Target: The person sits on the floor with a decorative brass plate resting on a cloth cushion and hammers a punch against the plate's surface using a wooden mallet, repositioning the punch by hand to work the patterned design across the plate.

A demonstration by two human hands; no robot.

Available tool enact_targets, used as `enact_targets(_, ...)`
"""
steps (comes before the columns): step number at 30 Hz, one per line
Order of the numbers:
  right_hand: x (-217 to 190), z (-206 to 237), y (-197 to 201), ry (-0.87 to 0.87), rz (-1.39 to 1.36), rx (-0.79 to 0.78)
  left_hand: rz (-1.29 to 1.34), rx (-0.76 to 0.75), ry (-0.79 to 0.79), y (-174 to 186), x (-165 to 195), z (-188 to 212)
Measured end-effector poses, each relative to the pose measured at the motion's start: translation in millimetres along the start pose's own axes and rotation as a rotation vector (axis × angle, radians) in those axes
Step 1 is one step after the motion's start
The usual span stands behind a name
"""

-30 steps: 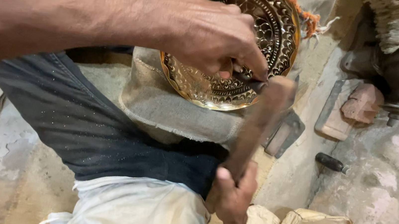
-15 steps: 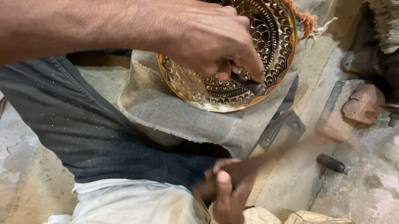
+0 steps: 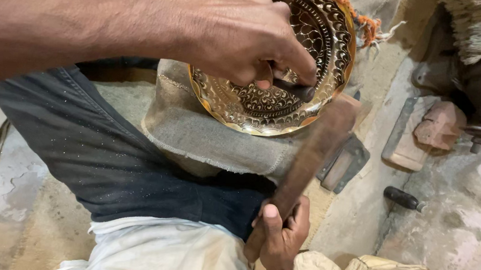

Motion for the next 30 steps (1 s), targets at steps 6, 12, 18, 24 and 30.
enact_targets(6,-13.0,-8.2,-7.2,0.219,-0.338,0.087,0.017,0.074,-0.109,3.1,4.3,2.1)
enact_targets(12,-13.2,-4.2,-7.6,0.139,-0.207,-0.081,-0.024,0.008,-0.024,-0.1,3.8,3.8)
enact_targets(18,-3.7,-0.5,1.9,0.037,-0.121,-0.052,0.035,0.068,-0.053,3.4,3.3,12.0)
enact_targets(24,-6.5,-0.7,1.4,0.130,-0.170,0.079,-0.017,0.111,-0.126,-1.9,-1.3,9.7)
enact_targets(30,-7.2,-6.9,-7.2,0.009,0.032,-0.008,-0.015,0.113,-0.151,-0.1,-0.5,13.0)
Point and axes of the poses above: each hand's wrist, its own z-axis away from the middle knuckle, its own y-axis out of the back of the hand, x = y × z, the point moved 7 cm from there along -z, towards the middle knuckle, and after that the axes turned 14 degrees about -x, right-handed, at the moved point
